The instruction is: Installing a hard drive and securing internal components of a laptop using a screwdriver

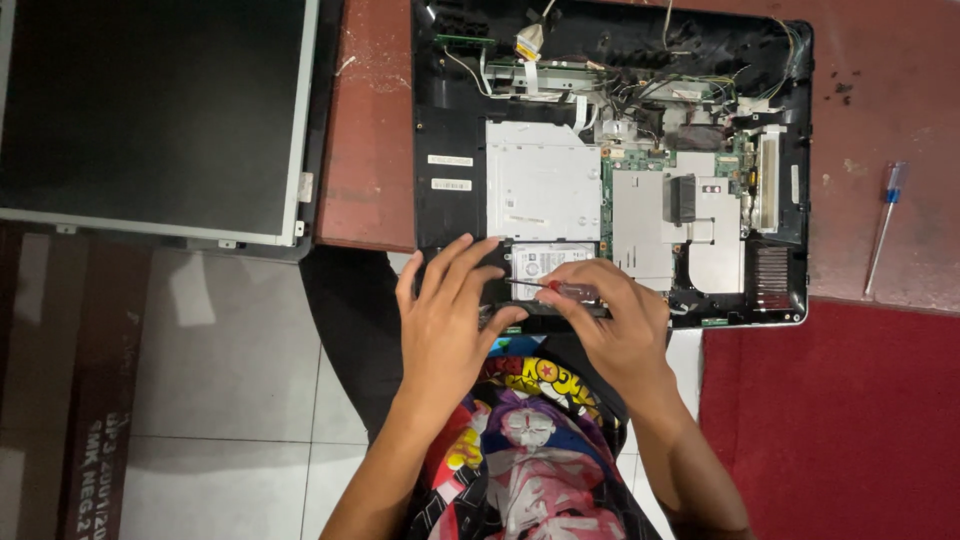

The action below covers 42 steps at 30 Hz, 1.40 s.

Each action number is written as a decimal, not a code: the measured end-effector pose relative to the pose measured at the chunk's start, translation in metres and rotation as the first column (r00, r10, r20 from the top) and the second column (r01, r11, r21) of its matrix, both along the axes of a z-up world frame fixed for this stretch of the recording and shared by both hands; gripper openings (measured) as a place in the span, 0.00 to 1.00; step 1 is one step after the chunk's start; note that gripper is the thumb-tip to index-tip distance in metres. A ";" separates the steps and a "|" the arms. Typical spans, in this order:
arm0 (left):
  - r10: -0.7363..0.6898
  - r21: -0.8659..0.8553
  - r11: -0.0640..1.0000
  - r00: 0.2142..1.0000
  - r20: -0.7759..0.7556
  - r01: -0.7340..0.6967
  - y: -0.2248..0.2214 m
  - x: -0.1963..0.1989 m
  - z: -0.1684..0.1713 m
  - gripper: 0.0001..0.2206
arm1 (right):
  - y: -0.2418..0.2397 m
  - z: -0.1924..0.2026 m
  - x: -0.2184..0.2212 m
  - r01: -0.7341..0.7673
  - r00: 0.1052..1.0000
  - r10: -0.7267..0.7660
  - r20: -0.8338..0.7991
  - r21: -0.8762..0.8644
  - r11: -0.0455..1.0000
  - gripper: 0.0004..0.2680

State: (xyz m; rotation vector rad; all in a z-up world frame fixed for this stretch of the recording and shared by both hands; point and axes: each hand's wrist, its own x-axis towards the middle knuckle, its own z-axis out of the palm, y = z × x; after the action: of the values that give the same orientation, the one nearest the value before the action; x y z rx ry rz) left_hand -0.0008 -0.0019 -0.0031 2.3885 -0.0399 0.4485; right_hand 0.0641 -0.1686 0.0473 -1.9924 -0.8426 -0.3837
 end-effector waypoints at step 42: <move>0.007 -0.025 1.000 1.000 0.022 -0.007 -0.002 -0.004 0.001 0.24 | 0.013 0.040 0.008 -0.328 0.896 0.297 -0.332 -0.041 0.944 0.08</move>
State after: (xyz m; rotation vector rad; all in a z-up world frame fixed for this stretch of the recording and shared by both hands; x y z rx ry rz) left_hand -0.0047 -0.0039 -0.0024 2.3598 -0.0357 0.4759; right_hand 0.0723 -0.1556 0.0877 -1.8935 -0.9624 0.1694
